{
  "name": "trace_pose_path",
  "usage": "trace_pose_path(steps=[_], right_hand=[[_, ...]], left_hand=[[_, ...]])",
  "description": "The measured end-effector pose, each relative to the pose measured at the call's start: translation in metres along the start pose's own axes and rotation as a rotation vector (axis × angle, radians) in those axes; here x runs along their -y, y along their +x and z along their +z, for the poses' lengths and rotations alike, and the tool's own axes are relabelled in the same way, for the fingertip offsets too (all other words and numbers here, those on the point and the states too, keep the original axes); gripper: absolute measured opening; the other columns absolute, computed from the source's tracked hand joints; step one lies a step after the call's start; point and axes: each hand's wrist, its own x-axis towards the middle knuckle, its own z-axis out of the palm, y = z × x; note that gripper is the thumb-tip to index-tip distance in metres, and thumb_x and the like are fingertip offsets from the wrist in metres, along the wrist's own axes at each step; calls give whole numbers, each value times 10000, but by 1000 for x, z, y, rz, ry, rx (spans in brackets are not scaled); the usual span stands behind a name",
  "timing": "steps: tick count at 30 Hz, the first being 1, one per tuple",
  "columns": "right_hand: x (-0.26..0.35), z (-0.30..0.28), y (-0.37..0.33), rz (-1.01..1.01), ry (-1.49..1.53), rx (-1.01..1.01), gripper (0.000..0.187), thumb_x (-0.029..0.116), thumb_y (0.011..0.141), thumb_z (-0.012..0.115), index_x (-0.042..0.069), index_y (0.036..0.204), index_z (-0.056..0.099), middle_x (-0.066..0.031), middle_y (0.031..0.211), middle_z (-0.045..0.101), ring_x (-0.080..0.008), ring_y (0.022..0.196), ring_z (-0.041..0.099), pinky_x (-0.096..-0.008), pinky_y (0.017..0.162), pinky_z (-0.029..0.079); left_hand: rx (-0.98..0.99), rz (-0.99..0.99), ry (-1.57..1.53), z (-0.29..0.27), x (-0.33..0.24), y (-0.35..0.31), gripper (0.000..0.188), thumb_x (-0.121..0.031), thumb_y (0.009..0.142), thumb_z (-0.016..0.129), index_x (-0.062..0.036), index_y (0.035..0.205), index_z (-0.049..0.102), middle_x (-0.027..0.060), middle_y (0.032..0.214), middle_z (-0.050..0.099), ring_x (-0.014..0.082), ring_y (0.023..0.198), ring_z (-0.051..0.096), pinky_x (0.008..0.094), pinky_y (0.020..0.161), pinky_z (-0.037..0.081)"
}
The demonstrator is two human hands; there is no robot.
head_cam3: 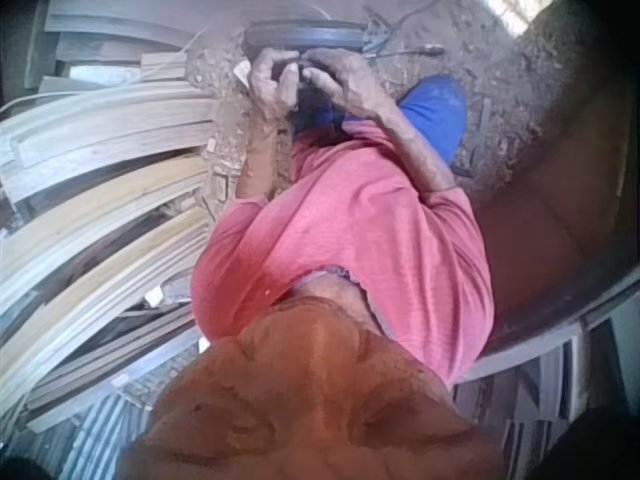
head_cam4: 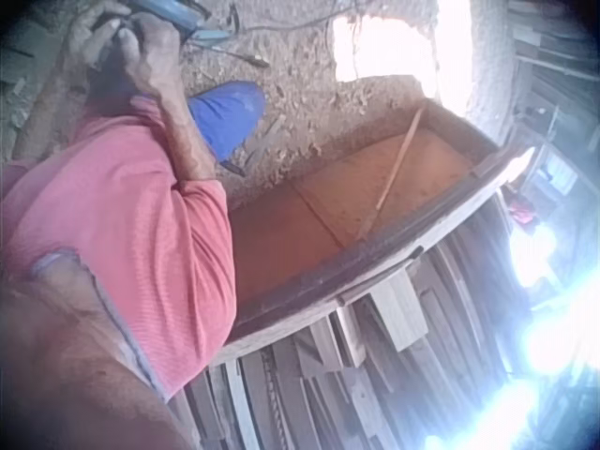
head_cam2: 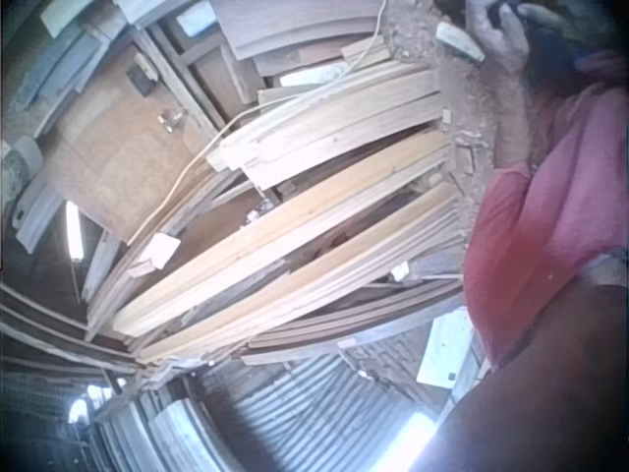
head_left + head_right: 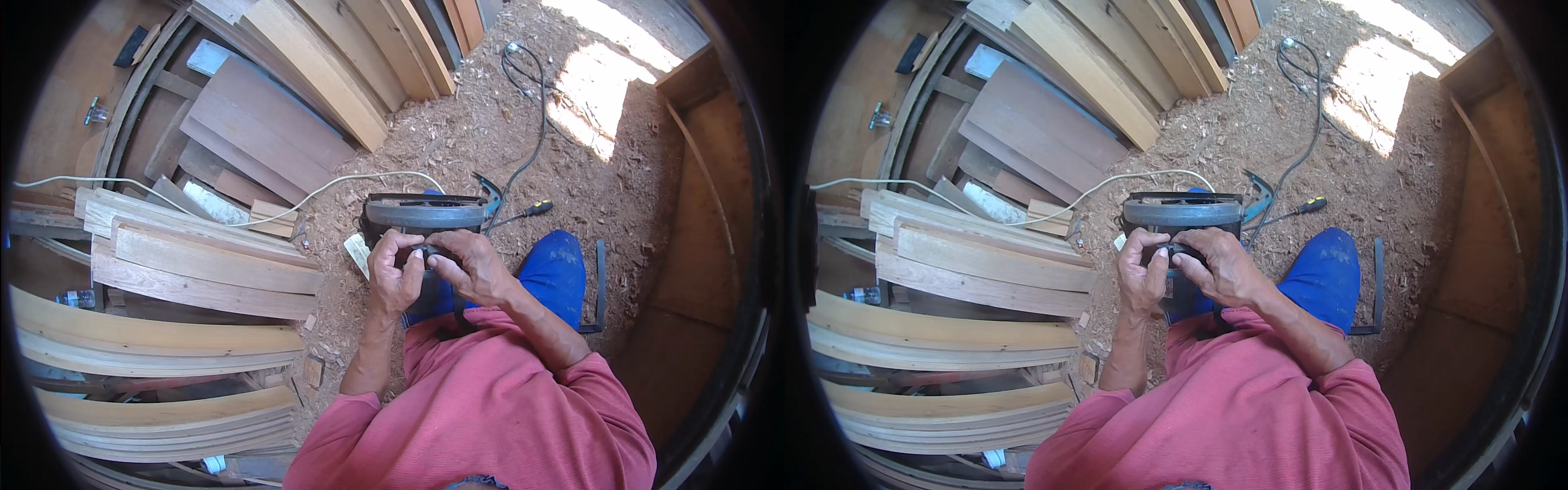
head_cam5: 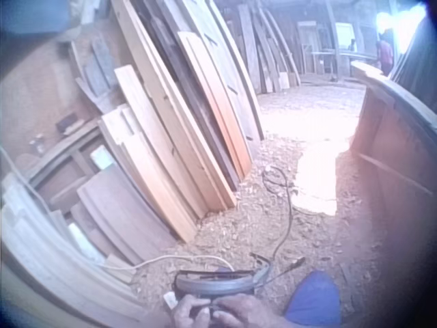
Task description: The person manipulates the depth adjustment mechanism of a circular saw by hand while kneeling.
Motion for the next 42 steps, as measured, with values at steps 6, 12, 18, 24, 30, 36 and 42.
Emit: trace_pose_path(steps=[6,12,18,24,30,36,42], right_hand=[[-15,7,-5,70,122,-25,299,190,1036,635,-42,1208,712,-179,985,744,-276,914,712,-404,842,561],[-21,-3,-9,192,271,-60,289,121,1075,561,-49,1271,688,-135,1003,749,-171,927,684,-352,861,562],[-22,-2,-10,167,225,-69,260,93,1079,545,-45,1242,692,-131,1004,766,-164,945,709,-347,860,567],[-21,-2,-11,207,288,-70,258,98,1075,559,-51,1240,690,-134,1000,763,-165,939,702,-344,856,564],[-22,-4,-11,180,263,21,348,241,1102,575,-32,1288,687,-59,1053,726,-125,959,642,-332,879,539],[-21,-4,-10,198,259,29,354,251,1101,576,-22,1296,687,-63,1060,722,-130,957,640,-341,876,539],[-21,-4,-9,208,251,29,345,235,1100,567,-27,1286,692,-76,1057,723,-141,958,649,-344,875,538]], left_hand=[[-18,-18,-13,2,-3,1,134,-56,940,661,14,1052,682,108,910,677,191,821,655,341,740,526],[-63,-110,-75,3,1,-4,167,-100,991,638,3,1122,642,37,982,640,80,848,569,270,769,485],[-72,-127,-81,4,3,-5,144,-87,983,626,-18,1106,599,23,950,613,62,815,541,265,732,468],[-84,-140,-109,4,4,-6,141,-85,974,627,-18,1095,596,8,924,600,54,790,524,257,715,453],[-76,-128,-73,5,-1,-4,141,-86,969,634,-12,1086,610,15,918,618,57,802,547,259,724,468],[-115,-109,-90,5,4,-4,160,-86,944,677,12,1068,650,51,849,648,97,746,579,294,678,490],[-118,-108,-63,5,3,-2,144,-77,943,682,10,1054,652,41,796,645,90,705,575,292,641,481]])
